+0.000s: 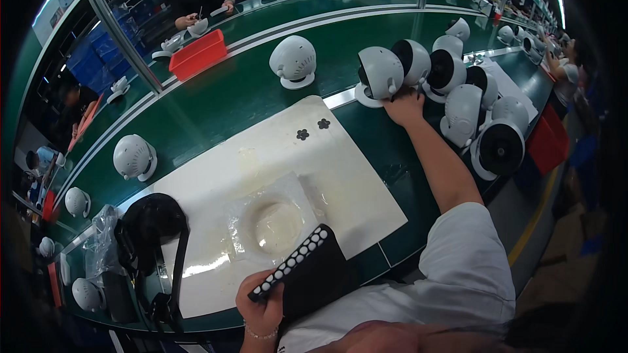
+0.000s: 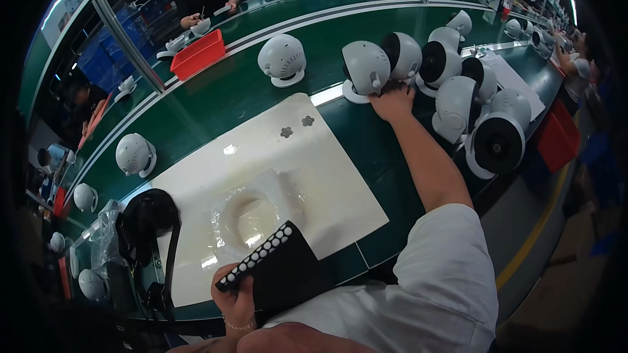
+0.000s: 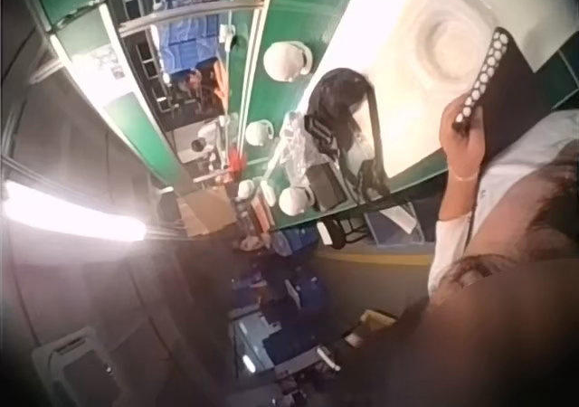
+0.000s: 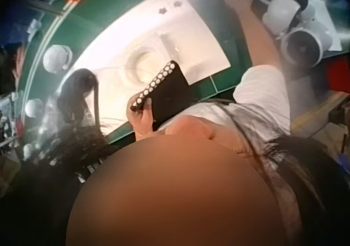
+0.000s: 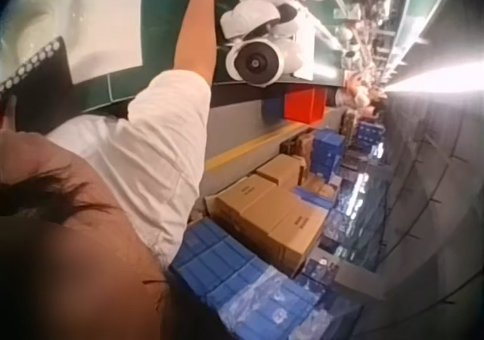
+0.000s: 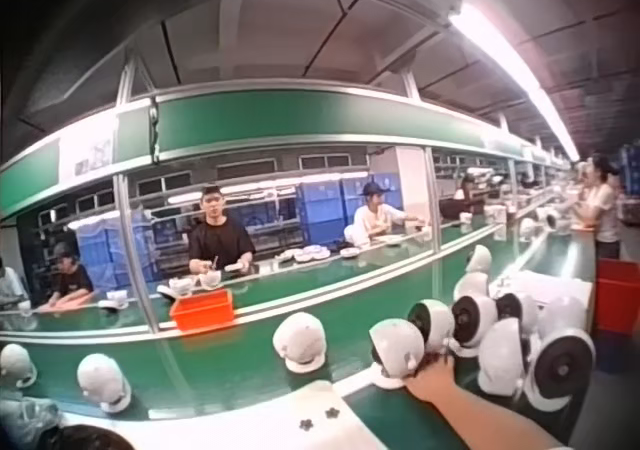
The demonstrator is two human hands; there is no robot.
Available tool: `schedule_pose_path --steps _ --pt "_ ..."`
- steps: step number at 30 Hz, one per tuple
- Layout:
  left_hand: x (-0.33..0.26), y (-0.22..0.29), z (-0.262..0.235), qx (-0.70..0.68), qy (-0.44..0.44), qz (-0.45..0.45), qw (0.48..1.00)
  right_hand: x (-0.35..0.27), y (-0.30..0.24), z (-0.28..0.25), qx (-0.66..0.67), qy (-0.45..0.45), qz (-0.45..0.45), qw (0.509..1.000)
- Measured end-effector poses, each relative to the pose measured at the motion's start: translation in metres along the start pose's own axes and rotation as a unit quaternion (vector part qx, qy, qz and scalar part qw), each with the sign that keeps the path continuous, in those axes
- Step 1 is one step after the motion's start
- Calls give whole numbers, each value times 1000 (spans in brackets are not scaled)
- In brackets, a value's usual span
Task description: Assemble small components into a plastic lighting fixture housing at a workstation.
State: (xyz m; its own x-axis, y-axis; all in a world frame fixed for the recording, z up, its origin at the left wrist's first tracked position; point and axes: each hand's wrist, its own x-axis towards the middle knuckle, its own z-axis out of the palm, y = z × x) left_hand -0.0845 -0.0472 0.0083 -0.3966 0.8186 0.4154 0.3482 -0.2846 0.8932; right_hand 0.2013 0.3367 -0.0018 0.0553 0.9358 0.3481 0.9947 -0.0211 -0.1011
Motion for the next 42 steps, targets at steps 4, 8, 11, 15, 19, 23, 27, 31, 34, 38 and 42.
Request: schedule_pose_path --steps 4,8,11,15,19,23,27,31,34,38,42 --pt "2 -1 -1 30 -27 44 998 -36 14 3 29 18 -10 999" --pt "-1 -5 -4 14 -23 52 998 -78 -13 -37 30 -61 -96 993" --pt "0 -2 -8 21 -30 70 997 -84 -23 -19 63 -29 -186 980" --pt "4 1 -9 25 -52 115 992 -61 -26 -22 121 86 -208 967" --pt "5 -1 -7 -3 -58 119 991 -72 -47 -67 211 262 -313 888" --pt "4 -8 -14 -14 -85 138 987 -121 -95 -126 590 -38 -165 790" --pt "1 -12 -19 -58 -95 179 978 -152 -151 -165 712 -310 -175 605" --pt "-5 -10 -19 -80 -32 98 991 -175 -176 -140 653 -338 -232 637" --pt "-12 -11 -19 -134 28 37 990 -174 -172 -137 566 -266 -306 718" --pt "-21 -11 -19 -219 122 2 968 -178 -143 -165 484 -71 -521 699" --pt "-8 1 -20 -329 137 -31 934 -197 -142 -177 462 -183 -587 639"
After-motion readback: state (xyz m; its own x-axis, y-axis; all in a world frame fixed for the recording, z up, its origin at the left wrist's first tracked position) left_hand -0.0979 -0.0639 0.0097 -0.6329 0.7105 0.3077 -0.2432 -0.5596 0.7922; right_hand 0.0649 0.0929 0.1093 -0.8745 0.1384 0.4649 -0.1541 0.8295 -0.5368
